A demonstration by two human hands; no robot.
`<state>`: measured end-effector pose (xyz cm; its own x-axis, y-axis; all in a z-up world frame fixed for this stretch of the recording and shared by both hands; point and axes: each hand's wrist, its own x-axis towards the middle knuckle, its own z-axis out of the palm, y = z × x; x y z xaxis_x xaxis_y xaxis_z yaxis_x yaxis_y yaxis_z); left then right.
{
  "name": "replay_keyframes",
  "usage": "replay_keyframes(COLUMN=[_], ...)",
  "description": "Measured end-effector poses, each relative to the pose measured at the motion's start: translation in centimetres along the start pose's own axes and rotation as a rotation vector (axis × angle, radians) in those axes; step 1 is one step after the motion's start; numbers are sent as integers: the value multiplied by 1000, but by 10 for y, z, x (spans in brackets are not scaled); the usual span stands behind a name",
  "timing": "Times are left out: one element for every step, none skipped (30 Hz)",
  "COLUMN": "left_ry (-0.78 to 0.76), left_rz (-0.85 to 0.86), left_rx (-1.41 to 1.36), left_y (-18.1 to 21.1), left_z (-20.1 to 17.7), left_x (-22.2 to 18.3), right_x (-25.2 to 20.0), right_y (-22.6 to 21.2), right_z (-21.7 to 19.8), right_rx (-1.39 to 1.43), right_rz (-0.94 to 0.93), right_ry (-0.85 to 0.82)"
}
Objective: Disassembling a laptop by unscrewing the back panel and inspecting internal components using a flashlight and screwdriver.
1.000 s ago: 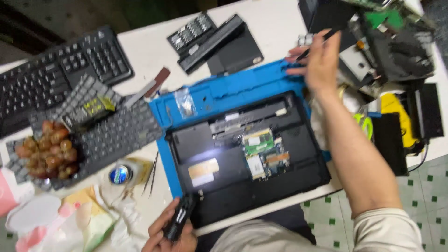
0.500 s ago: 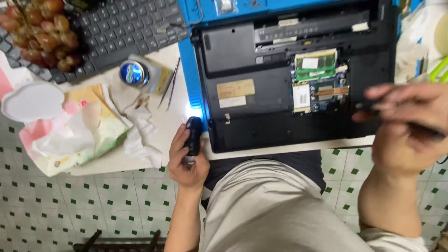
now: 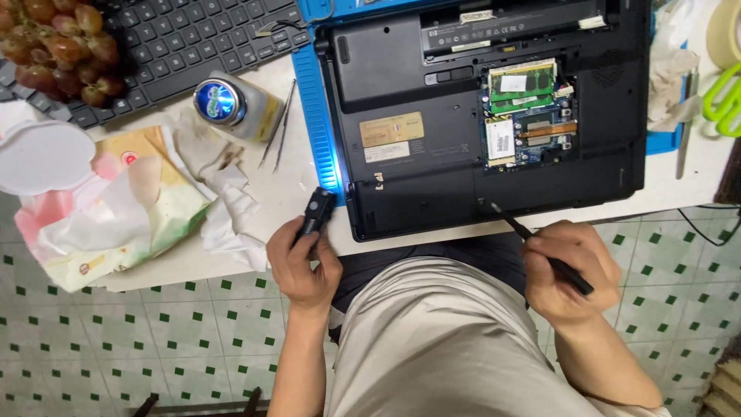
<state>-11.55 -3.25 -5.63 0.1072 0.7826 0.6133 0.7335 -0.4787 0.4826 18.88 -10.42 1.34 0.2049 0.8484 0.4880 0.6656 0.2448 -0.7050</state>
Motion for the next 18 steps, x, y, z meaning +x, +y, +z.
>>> replay_keyframes(left_ry=[0,-23,-47,-46,-19,8,8,-1,-10,-8,-14,-20,-17,-28,-36,-31,-35,-38], left_rz=[-1,-20,-36,-35,-13,9,10,-2,-14,-13,-14,-16,-13,-29,-43,-40,-55,-70], left_rx=[-6,28,64,61,70,78,79,62,49,54,44,33,40,21,1,7,-6,-20], left_y=[0,1,1,0,0,-1,1,3,5,6,6,7,8,9,10,11,13,15], left_z=[-1,-1,-2,-1,0,1,0,-1,-2,-2,-2,-2,-3,-3,-3,-3,-3,-4], left_x=[0,0,1,2,3,4,5,6,7,6,5,3,2,0,-1,0,0,1], right_x=[0,-1,-1,-2,-3,-5,-6,-8,-9,-23,-37,-51,-49,-46,-43,-39,-34,-30], right_y=[0,0,1,6,11,16,13,9,6,10,15,19,13,5,-1,-9,-17,-25], right_z=[1,2,3,3,4,4,5,5,7,7,7,8,11,15,18,25,31,37], right_rx=[-6,0,8,5,112,220,221,208,198,203,188,173,181,187,193,199,221,243], right_rz=[0,13,26,26,-8,-41,-41,-32,-24,-25,-3,19,16,-35,-90,-95,-122,-149], right_ry=[0,8,17,19,35,49,51,26,0,1,-75,-151,-151,-216,-280,-277,-255,-233])
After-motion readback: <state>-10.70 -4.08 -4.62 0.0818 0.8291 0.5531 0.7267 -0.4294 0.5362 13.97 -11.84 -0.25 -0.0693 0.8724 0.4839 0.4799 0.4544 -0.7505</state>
